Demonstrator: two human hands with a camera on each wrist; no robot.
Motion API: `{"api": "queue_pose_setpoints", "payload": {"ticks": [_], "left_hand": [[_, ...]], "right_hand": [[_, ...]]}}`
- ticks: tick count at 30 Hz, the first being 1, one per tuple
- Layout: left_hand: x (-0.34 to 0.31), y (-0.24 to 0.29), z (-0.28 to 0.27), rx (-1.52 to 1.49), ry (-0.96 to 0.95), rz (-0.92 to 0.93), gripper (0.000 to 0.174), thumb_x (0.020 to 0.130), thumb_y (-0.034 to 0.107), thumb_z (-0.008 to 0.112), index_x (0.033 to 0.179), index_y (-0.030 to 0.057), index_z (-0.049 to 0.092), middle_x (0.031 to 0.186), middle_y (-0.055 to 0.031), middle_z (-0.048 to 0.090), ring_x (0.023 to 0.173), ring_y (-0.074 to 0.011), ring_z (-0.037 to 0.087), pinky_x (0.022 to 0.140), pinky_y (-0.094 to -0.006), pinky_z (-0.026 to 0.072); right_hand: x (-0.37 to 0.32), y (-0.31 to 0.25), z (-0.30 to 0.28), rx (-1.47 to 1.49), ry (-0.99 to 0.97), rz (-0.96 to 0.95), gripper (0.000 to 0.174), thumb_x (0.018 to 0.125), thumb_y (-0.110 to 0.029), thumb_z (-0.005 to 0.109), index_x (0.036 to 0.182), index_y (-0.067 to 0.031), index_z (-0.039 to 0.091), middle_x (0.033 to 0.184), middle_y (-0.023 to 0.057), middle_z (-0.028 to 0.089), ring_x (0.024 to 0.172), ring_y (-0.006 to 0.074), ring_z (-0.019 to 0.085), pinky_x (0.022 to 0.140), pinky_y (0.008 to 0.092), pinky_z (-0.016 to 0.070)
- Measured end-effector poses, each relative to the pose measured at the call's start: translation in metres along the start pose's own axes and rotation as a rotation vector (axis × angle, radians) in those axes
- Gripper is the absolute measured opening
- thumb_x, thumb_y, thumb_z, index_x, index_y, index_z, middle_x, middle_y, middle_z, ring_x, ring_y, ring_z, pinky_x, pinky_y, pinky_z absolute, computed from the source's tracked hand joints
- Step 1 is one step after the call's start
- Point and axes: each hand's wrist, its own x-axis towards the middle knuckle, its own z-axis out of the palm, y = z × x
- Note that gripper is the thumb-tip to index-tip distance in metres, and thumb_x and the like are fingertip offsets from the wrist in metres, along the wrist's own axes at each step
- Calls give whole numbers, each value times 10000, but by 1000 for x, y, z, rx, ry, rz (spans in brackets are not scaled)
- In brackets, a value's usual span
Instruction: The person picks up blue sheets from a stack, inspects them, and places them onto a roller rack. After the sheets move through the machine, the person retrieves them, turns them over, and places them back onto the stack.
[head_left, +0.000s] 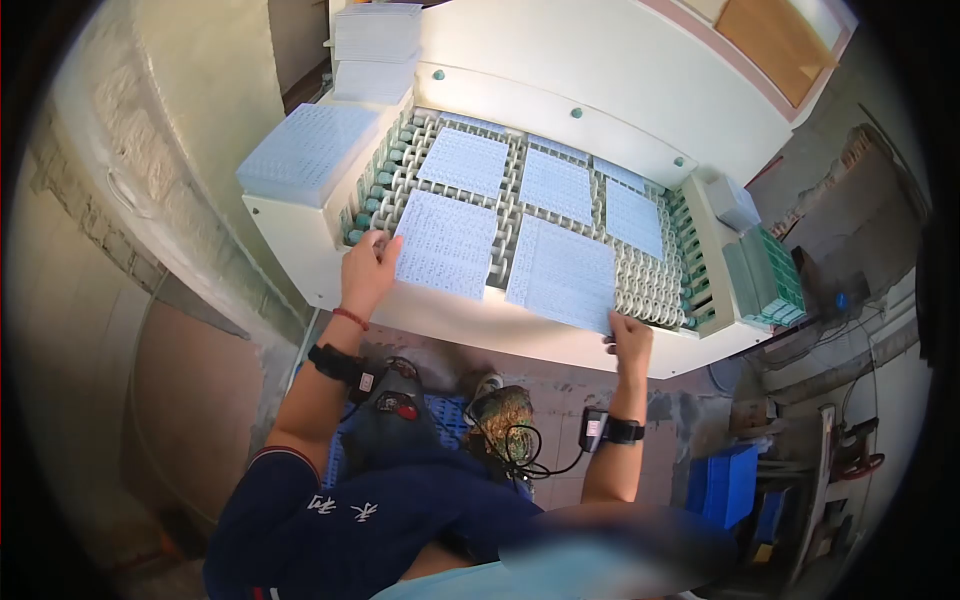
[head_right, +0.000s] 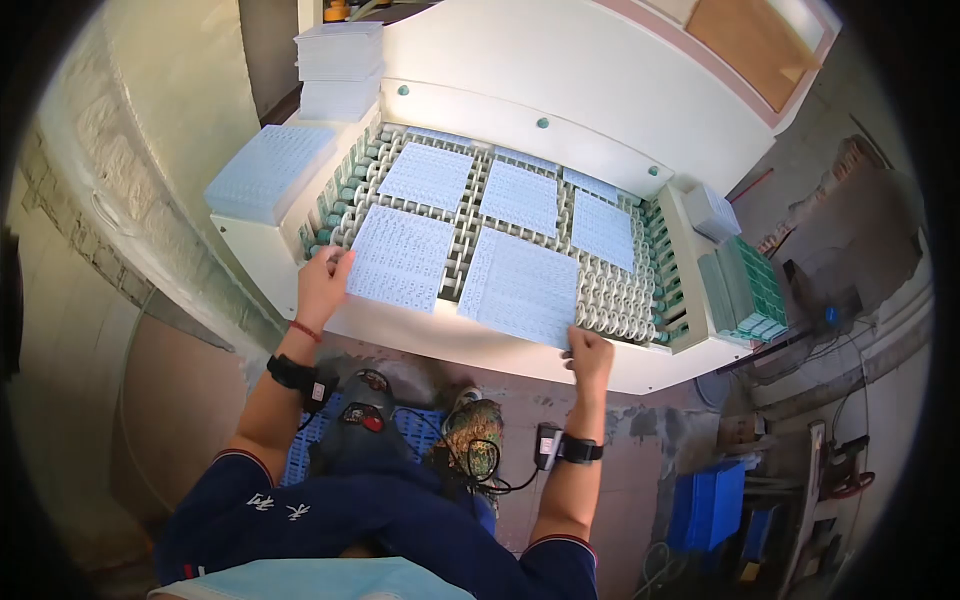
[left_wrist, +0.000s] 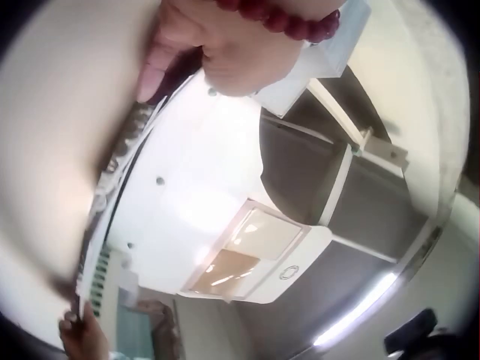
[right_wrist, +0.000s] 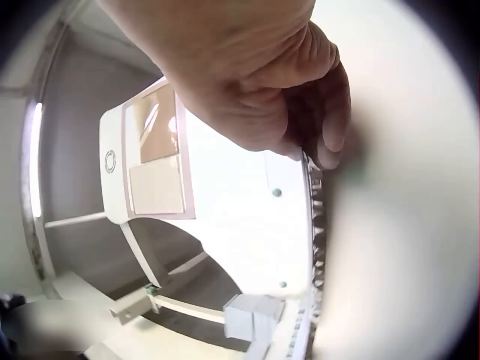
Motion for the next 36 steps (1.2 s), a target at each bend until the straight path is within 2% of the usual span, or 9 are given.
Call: {"api": "queue_pose_setpoints", "payload": {"ticks": [2,6,8,13,17,20,25,31,36], "left_hand": [[-8,3,-6,736,121,251,307,820,298,566,935,13,570,669,-93,574,543,-260,560,490,-355,451],[-15,7,-7,844,258,431,416,769,344,600,999,5,536,846,-142,560,767,-312,552,644,-414,456],[-15,7,-6,809,197,727,444,744,344,619,1018,5,534,1020,-164,505,970,-317,476,766,-404,422],[-15,4,8,827,105,825,471,740,308,630,1079,7,503,1085,-177,471,1040,-346,419,864,-414,370],[-22,18,-7,683,132,782,471,752,258,628,1125,11,481,1105,-177,466,1071,-347,409,888,-410,353],[-28,46,-44,635,275,851,449,771,230,610,1135,5,472,1112,-184,464,1054,-346,418,887,-404,351],[26,45,-123,724,683,745,474,796,288,581,1134,-20,456,1103,-214,470,999,-364,442,855,-400,369],[68,33,-162,697,507,423,525,829,411,504,1072,-54,505,1080,-242,489,1009,-365,447,854,-395,381],[52,35,-158,766,560,574,499,801,379,554,1028,-64,521,1075,-233,490,1013,-361,447,858,-403,383]], "right_hand": [[12,19,-31,70,49,48,248,790,-199,608,796,47,635,541,21,514,423,73,460,351,206,351],[32,53,-90,185,173,86,216,792,-178,616,745,32,626,515,-6,475,397,64,415,345,193,325],[37,59,-107,186,208,128,222,791,-181,620,744,36,624,514,3,482,394,69,417,347,190,327],[38,51,-112,-14,215,97,276,781,-227,630,755,47,628,516,35,515,406,87,457,358,218,357],[24,44,-105,-356,492,-75,328,790,-297,596,775,29,634,528,79,548,422,118,487,458,280,410],[9,37,-93,-156,394,-185,315,828,-273,565,743,25,625,547,39,529,402,58,433,346,215,306],[-30,-24,-25,-36,13,-203,196,827,-165,565,768,12,627,561,25,541,429,53,452,380,188,333],[-52,-89,62,-40,-440,-412,212,818,-194,607,784,14,628,584,16,555,466,54,479,423,189,365],[-46,-143,126,-99,-617,-530,253,821,-220,605,738,19,610,557,11,534,469,56,459,433,197,364]]}}
